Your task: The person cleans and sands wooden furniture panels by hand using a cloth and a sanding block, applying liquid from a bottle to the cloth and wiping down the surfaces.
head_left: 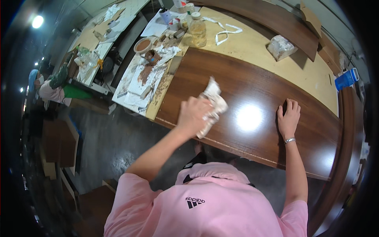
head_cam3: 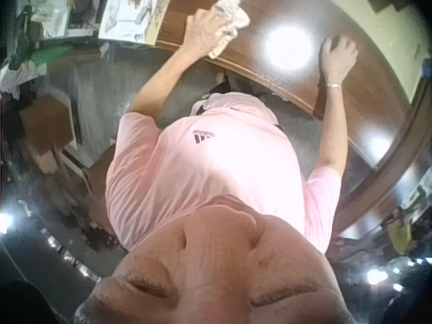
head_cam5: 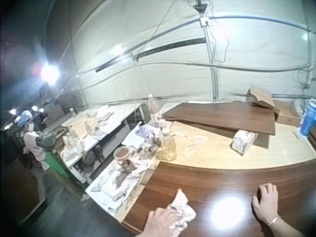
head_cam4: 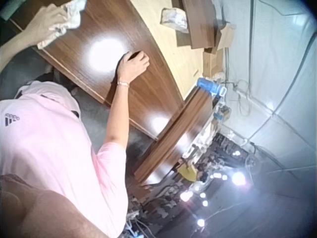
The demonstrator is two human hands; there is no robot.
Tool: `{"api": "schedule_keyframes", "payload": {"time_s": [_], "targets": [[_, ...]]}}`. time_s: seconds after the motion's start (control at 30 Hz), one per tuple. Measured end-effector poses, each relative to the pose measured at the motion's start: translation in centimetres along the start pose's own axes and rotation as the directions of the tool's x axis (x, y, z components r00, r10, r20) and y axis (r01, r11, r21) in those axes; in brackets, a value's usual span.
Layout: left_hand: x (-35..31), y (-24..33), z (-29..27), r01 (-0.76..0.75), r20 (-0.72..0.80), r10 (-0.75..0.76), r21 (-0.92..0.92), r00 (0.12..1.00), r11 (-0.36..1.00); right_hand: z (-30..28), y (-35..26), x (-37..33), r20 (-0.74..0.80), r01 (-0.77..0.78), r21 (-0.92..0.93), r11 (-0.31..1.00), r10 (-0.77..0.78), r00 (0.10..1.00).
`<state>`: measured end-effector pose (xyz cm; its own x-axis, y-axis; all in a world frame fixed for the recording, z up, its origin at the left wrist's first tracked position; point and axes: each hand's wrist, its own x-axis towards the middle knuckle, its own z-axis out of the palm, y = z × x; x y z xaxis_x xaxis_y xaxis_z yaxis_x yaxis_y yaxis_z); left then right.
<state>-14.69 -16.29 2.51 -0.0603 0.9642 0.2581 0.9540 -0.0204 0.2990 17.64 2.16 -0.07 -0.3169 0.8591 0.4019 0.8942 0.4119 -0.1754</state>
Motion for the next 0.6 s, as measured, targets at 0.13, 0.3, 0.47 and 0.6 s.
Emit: {"api": "schedule_keyframes", "payload": {"time_s": [0.13, 0.3, 0.47, 0.6], "targets": [[6.0, -15.4, -1.0, 0.285, -0.261, -0.247, 0.119, 0.933, 0.951, -0.5, -1.2, 0.5, 0.016, -0.022, 0.068, 0.997, 0.021, 1.0], [8.0, -13.4, -0.9, 0.008, -0.252, -0.013, -0.021, 0.968, 1.0, -0.7, -0.8, 0.1, 0.034, -0.083, 0.063, 0.995, 0.081, 0.996], [10.5, -10.6, 0.4, 0.064, -0.114, -0.068, -0.041, 0.991, 0.997, -0.9, -0.8, 0.1, 0.036, -0.083, 0.056, 0.995, 0.081, 0.996], [16.5, -8.1, 1.7, 0.169, -0.083, -0.185, -0.166, 0.979, 0.972, -0.9, -1.5, 0.5, 0.04, -0.088, 0.054, 0.995, 0.086, 0.995]]}}
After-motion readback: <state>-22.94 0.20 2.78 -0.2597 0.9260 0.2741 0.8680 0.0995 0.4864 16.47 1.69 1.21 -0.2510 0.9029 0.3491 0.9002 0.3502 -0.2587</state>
